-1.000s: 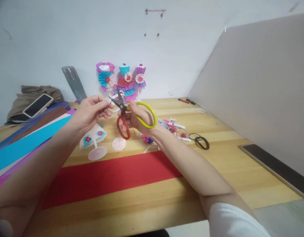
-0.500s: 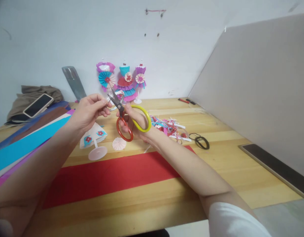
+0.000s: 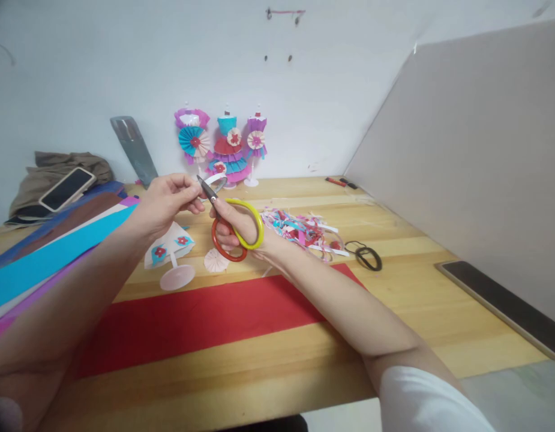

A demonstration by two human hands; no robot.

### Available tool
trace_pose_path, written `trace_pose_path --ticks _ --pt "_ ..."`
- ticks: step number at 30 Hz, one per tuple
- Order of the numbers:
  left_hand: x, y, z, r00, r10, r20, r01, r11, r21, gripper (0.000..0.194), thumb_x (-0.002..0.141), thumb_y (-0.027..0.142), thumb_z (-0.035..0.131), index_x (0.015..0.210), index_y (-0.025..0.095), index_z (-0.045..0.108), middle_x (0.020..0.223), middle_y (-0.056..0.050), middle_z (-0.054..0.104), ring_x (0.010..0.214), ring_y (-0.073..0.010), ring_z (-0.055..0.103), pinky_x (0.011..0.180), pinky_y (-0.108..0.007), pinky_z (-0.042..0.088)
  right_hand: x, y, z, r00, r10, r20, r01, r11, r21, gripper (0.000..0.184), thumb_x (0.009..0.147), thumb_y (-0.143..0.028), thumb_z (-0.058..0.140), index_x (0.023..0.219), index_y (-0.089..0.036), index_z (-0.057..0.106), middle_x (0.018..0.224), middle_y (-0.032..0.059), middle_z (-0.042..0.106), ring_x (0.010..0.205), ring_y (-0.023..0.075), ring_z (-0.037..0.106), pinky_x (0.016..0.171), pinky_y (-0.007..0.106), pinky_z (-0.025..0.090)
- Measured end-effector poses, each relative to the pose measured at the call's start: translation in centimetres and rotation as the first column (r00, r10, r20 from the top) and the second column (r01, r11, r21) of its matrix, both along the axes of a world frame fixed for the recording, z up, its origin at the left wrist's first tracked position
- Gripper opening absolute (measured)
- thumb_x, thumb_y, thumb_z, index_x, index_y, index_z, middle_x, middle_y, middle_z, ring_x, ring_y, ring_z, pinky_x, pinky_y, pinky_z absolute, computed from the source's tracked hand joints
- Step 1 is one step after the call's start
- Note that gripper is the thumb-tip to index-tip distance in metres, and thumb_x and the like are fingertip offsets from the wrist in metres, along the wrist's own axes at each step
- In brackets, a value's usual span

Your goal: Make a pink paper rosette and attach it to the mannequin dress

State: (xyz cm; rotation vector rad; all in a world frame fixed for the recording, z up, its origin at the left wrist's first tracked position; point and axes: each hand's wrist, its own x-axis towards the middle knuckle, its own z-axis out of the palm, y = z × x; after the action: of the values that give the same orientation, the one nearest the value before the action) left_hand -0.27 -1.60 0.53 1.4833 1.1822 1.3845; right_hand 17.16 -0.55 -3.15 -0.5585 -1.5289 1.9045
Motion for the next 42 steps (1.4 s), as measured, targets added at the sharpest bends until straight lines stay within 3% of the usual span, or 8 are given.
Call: trace_pose_path --ticks 10,15,18,21,25,32,38,42 --pt "-1.3 1.1 -0.1 0.998 0.001 0.064 0.009 0.988 -0.154 0.020 0.085 0.013 0.069 0.066 0.012 0.063 0.069 -0.003 0.070 0.055 -0.0083 0.064 0.058 -0.020 0.052 0.3 0.5 -0.3 0.981 -0.141 0.130 0.097 0.951 0.295 0.064 0.080 -0.085 0.053 0.091 -0.022 0.050 0.051 -0.0057 0.055 0.035 0.0120 0.049 0.036 0.024 0.033" --pt "-2.1 1.6 -0.1 0.997 0.067 0.045 -0.059 0.985 -0.161 0.022 0.085 0.006 0.066 0.064 0.012 0.062 0.069 -0.003 0.070 0.054 -0.0082 0.065 0.055 -0.019 0.051 2.8 0.3 2.0 0.891 -0.393 0.229 0.171 0.755 0.633 0.044 0.092 -0.066 0.056 0.082 -0.024 0.045 0.053 -0.0055 0.053 0.041 0.0138 0.052 0.044 0.027 0.040" --pt "-2.5 1.9 -0.5 0.998 0.059 0.005 -0.057 0.987 -0.149 0.021 0.085 0.009 0.069 0.065 0.012 0.063 0.069 -0.003 0.071 0.057 -0.0094 0.066 0.058 -0.020 0.052 4.4 -0.5 4.1 0.842 -0.201 0.500 -0.258 0.664 0.702 0.036 0.089 -0.056 0.064 0.086 -0.022 0.053 0.070 -0.0022 0.059 0.055 0.0136 0.055 0.050 0.026 0.038" --pt "-2.5 2.2 -1.1 0.997 -0.020 -0.074 0.009 0.989 -0.145 0.020 0.083 0.014 0.073 0.065 0.014 0.064 0.072 -0.005 0.073 0.060 -0.0108 0.067 0.061 -0.022 0.054 4.2 -2.5 5.0 0.551 0.010 0.834 -0.746 0.454 0.487 0.026 0.084 -0.043 0.073 0.085 -0.019 0.063 0.068 -0.0028 0.060 0.058 0.0123 0.051 0.056 0.025 0.034" --pt "-2.0 2.6 -2.6 0.942 -0.178 -0.285 0.126 0.973 -0.193 0.018 0.080 0.015 0.073 0.063 0.017 0.066 0.066 -0.005 0.071 0.060 -0.0141 0.066 0.062 -0.025 0.051 2.3 -5.2 4.0 0.323 -0.189 0.927 -0.882 0.295 0.367 0.017 0.084 -0.029 0.069 0.096 -0.018 0.070 0.079 0.0058 0.071 0.067 0.0180 0.060 0.057 0.029 0.027" --pt "-1.2 2.7 -4.8 0.700 -0.414 -0.581 0.321 0.910 -0.262 0.016 0.075 0.024 0.072 0.061 0.018 0.070 0.055 0.001 0.059 0.047 -0.0114 0.047 0.046 -0.023 0.029 1.5 -6.7 2.8 0.251 -0.270 0.930 -0.912 0.257 0.321 0.026 0.087 -0.030 0.064 0.105 -0.014 0.073 0.084 0.0128 0.077 0.075 0.0247 0.069 0.054 0.031 0.025" --pt "-1.3 2.4 -5.4 0.789 -0.437 -0.431 0.279 0.881 -0.382 0.011 0.076 0.031 0.072 0.072 0.021 0.071 0.054 -0.002 0.064 0.048 -0.0169 0.061 0.044 -0.023 0.041 1.1 -7.2 2.9 0.238 -0.233 0.943 -0.924 0.246 0.294 0.029 0.087 -0.034 0.065 0.108 -0.014 0.070 0.086 0.0119 0.077 0.075 0.0243 0.070 0.054 0.032 0.027" --pt "-1.2 2.3 -4.6 0.809 -0.370 -0.457 0.224 0.913 -0.341 0.022 0.075 0.028 0.076 0.058 0.021 0.064 0.043 0.002 0.052 0.033 -0.0095 0.043 0.036 -0.021 0.026 1.0 -7.0 2.5 0.270 -0.245 0.931 -0.910 0.251 0.330 0.034 0.087 -0.034 0.067 0.113 -0.013 0.067 0.097 0.0137 0.075 0.083 0.0261 0.070 0.057 0.032 0.032"
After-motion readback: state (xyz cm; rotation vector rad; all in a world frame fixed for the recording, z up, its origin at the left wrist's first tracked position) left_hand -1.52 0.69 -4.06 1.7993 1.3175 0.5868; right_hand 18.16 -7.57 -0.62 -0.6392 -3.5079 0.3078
